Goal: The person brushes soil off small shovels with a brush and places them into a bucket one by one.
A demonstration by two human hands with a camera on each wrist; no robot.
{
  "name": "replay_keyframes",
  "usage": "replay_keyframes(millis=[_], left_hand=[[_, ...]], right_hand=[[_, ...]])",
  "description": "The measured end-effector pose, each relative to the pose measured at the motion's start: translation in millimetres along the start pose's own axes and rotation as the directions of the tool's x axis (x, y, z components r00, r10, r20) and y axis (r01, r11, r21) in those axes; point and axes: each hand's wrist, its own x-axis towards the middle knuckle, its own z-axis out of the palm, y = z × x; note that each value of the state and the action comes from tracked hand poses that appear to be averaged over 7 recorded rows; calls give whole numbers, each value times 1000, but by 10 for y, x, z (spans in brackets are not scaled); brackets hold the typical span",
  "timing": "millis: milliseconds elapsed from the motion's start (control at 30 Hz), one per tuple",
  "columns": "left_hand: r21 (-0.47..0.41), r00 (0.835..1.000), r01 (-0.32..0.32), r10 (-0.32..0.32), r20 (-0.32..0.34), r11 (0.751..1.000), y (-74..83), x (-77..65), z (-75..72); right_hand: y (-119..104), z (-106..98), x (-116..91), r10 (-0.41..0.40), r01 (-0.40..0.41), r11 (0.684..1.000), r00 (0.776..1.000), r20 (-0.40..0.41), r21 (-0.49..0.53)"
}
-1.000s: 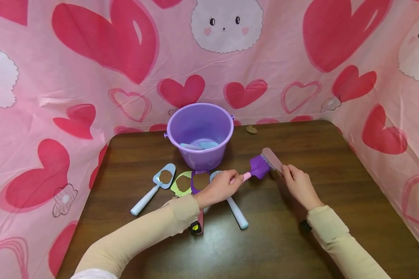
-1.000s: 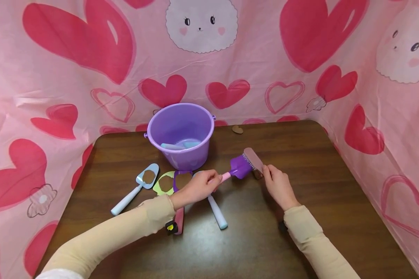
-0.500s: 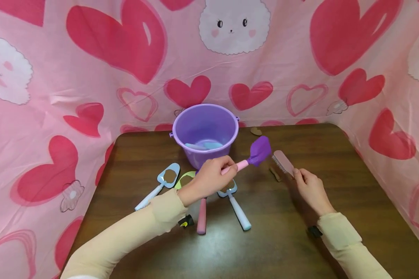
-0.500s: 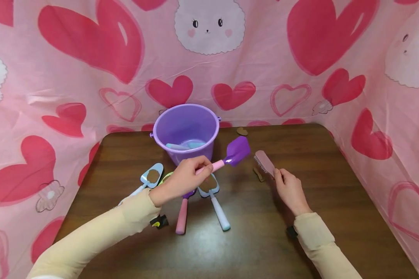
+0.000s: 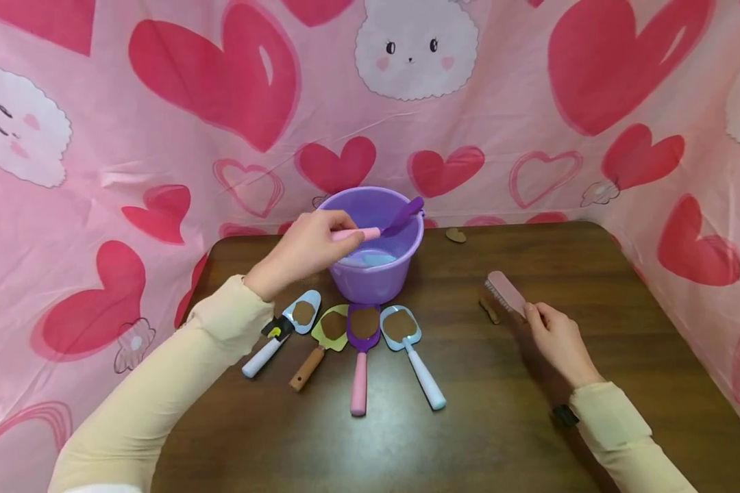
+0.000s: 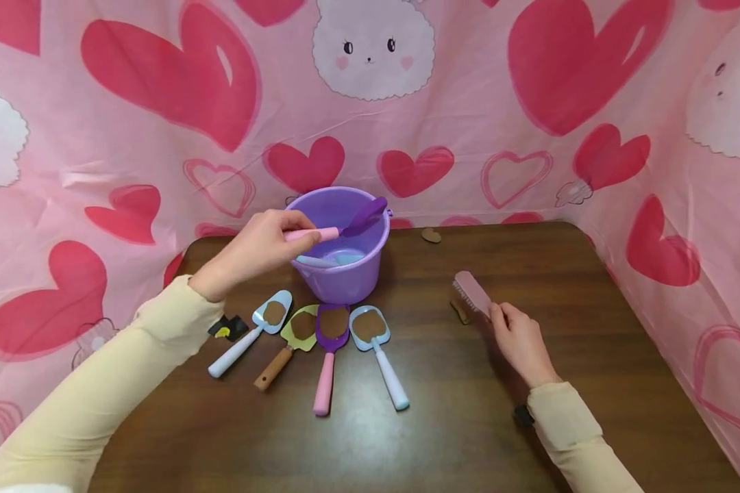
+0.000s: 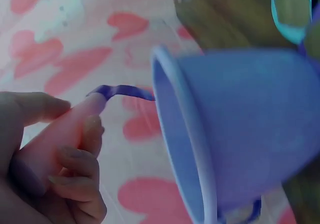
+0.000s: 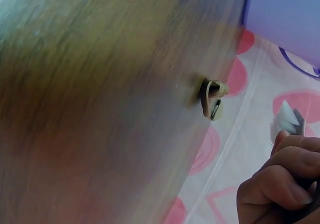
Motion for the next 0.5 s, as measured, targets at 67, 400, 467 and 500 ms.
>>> replay_keyframes(millis=[67,400,467,500], left_hand=[[56,1000,18,-18,-1,998,-63,72,-71],[409,993,-53,6,115,911,-195,455,41],[458,990,-68,2,143,886,-191,511,95],[482,988,-77,1,157,873,-194,535,122]], right_hand=[[-4,-10,-1,-6,6,1000,1000,-8,-8],[-13,-23,-51,-12,12,1000,1000,-12,-26],[-23,-8,-71,-18,18,999,1000,-21,-27],[-27,0,-79,-23,23,999,999,-24,-28]])
